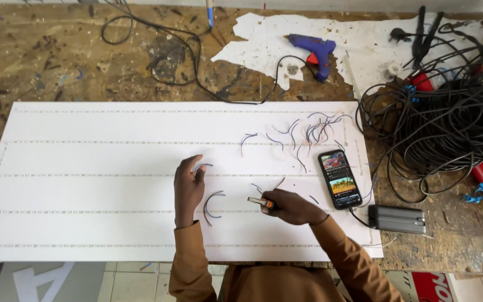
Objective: Stripping insulation from the ends of multiple small electrical wires using a wire stripper tool on a cluttered workbench.
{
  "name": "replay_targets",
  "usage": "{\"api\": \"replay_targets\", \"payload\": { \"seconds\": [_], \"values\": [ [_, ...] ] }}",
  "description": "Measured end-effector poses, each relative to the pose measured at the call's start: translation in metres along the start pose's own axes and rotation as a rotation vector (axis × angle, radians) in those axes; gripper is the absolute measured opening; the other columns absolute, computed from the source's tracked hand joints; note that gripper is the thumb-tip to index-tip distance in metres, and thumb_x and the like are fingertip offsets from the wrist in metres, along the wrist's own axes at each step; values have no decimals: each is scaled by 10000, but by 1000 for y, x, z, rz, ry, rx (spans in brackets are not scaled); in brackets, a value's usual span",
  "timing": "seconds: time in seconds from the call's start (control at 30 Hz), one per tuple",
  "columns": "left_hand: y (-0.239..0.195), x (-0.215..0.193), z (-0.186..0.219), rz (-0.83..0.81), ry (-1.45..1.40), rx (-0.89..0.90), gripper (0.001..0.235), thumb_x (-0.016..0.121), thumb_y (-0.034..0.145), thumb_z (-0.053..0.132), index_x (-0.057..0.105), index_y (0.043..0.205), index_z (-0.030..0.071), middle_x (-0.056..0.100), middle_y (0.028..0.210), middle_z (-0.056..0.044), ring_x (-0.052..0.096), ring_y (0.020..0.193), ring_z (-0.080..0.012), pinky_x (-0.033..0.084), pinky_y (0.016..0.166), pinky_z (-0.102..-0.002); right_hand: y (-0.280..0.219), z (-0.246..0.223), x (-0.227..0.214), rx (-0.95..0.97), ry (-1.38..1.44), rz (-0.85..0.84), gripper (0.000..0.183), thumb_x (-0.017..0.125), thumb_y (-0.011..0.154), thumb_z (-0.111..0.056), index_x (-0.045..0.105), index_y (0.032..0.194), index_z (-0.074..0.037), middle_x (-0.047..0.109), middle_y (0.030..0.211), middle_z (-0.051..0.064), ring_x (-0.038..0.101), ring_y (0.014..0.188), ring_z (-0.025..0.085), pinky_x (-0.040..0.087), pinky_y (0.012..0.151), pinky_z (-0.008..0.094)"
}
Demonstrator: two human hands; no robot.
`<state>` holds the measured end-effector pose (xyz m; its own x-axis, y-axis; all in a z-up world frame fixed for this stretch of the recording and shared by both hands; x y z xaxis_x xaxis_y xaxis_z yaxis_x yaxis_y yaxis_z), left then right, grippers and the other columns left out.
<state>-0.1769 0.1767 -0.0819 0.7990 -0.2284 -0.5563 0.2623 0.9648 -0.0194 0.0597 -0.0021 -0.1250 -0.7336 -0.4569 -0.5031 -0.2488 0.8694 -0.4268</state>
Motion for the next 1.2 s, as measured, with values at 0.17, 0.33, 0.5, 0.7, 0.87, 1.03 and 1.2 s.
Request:
{"api": "replay_targets", "payload": {
  "seconds": [0.17,0.33,0.5,0.7,0.87,1.03,1.2],
  "values": [
    [13,24,-29,48,256,101,327,724,1051,7,805,1350,113,729,1375,-75,665,1361,-325,585,1126,-465,-5,-34,-68,1,636,386,362,599,1056,-111,703,1379,16,696,1042,144,678,1074,311,546,728,391],
    [25,33,-32,42,374,82,174,780,1007,5,854,1089,140,676,1286,-7,652,1277,-295,573,1074,-451,-18,-21,-94,-192,957,722,530,622,1117,-116,562,1624,23,709,1428,252,693,1300,317,586,1130,516],
    [12,17,23,96,180,152,163,792,982,-13,816,1026,143,681,1161,-9,670,1188,-282,577,983,-439,3,21,-50,3,918,566,499,660,1143,-315,658,1541,-13,757,1294,235,794,1066,349,651,920,474],
    [-4,13,73,43,-130,239,147,700,1032,-2,745,1081,129,727,1036,-66,739,1076,-302,640,897,-407,19,6,-32,8,822,439,379,628,1168,-368,749,1179,-9,725,827,184,673,782,243,587,576,357],
    [-7,27,86,-55,-238,219,65,706,1065,84,739,1097,130,766,985,-75,771,1009,-278,652,911,-423,10,-54,-51,-38,813,453,293,658,1142,-274,753,1124,3,692,692,167,579,673,209,504,517,318],
    [-11,33,119,-127,-287,185,93,710,1072,118,793,1112,102,785,929,-98,779,925,-259,643,888,-413,17,-77,-65,-24,794,447,293,735,1084,-193,739,1287,18,680,709,169,580,671,205,518,501,310],
    [-17,44,123,-210,-327,188,165,660,1060,79,824,1082,87,670,796,-64,668,787,-181,603,751,-372,13,-97,-74,-94,847,535,303,660,1106,-115,695,1364,42,677,753,177,571,622,208,499,527,320]
  ]
}}
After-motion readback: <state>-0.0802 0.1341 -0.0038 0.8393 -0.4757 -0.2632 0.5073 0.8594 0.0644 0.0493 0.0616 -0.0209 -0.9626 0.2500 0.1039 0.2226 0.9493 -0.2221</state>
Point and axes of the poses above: each hand's wrist, its own y-axis towards the middle knuckle, its own x-axis out of the palm, z = x × y, the point moved 10 cm from there along y, towards the middle knuckle
